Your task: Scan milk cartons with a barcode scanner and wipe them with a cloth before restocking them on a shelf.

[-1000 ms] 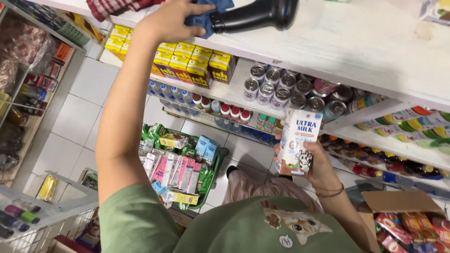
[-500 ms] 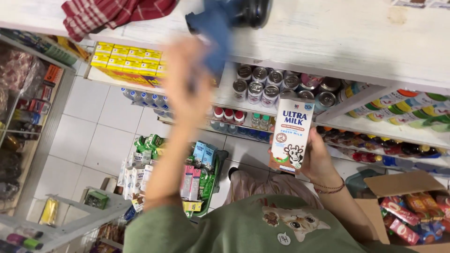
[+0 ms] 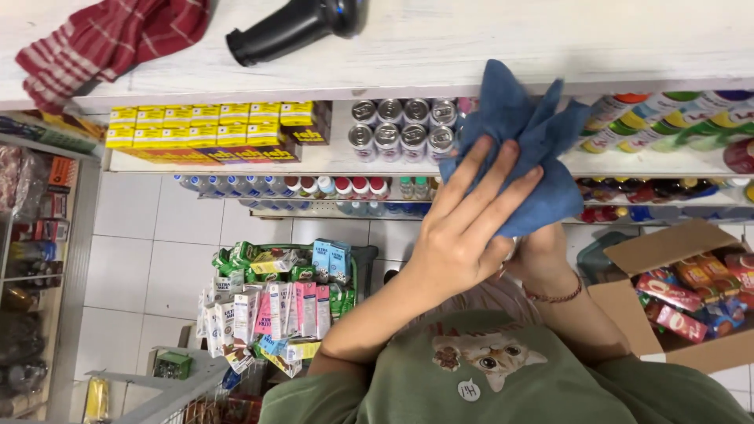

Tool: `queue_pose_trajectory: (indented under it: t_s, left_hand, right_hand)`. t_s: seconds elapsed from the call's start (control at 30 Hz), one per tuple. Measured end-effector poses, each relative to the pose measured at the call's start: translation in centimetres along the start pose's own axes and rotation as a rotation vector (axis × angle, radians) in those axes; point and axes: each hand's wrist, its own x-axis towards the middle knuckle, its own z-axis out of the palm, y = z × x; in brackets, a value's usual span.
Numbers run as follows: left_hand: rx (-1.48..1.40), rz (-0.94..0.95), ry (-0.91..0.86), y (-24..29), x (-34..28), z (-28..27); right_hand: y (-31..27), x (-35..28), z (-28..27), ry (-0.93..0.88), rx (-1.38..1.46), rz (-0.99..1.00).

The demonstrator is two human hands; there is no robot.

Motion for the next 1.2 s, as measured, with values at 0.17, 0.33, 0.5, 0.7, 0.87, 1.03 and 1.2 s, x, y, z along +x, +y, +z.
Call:
queue_pose_trajectory:
  t_s: [0.17, 0.33, 0.5, 0.7, 0.87, 1.03, 1.2]
  left_hand:
    - [0.008, 0.097, -0.040, 0.6, -1.0, 1.8]
    - [-0.025, 0.241, -0.113, 0.6, -4.3, 3.4]
    - [-0.169, -0.063, -0.030, -6.0, -10.2, 9.6]
    - [-0.802, -0.513, 0.122, -5.1, -1.2, 8.7]
    - [-0.686, 0.228, -0.168, 1.5, 7.0, 10.2]
    - [-0.394, 0.047, 0.020, 2.7, 5.6, 15.1]
    - [-0.276, 0.071, 0.329, 2.9, 5.3, 17.2]
  right_hand:
    - [3.5, -2.2, -1.1, 0.178, 1.010, 0.426]
    - [9.4, -3.1, -5.3, 0.166, 1.387, 0.491]
    - [4.7, -0.9, -10.0, 0.282, 1.518, 0.282]
    - [5.2, -1.8, -15.1, -0.044, 1.000, 0.322]
    - [5.2, -3.9, -15.9, -0.238, 0.565, 0.301]
    - [7.7, -6.6, -15.8, 0.001, 0.639, 0.608]
    - [9.3, -6.5, -16.9, -0.032, 0.740, 0.484]
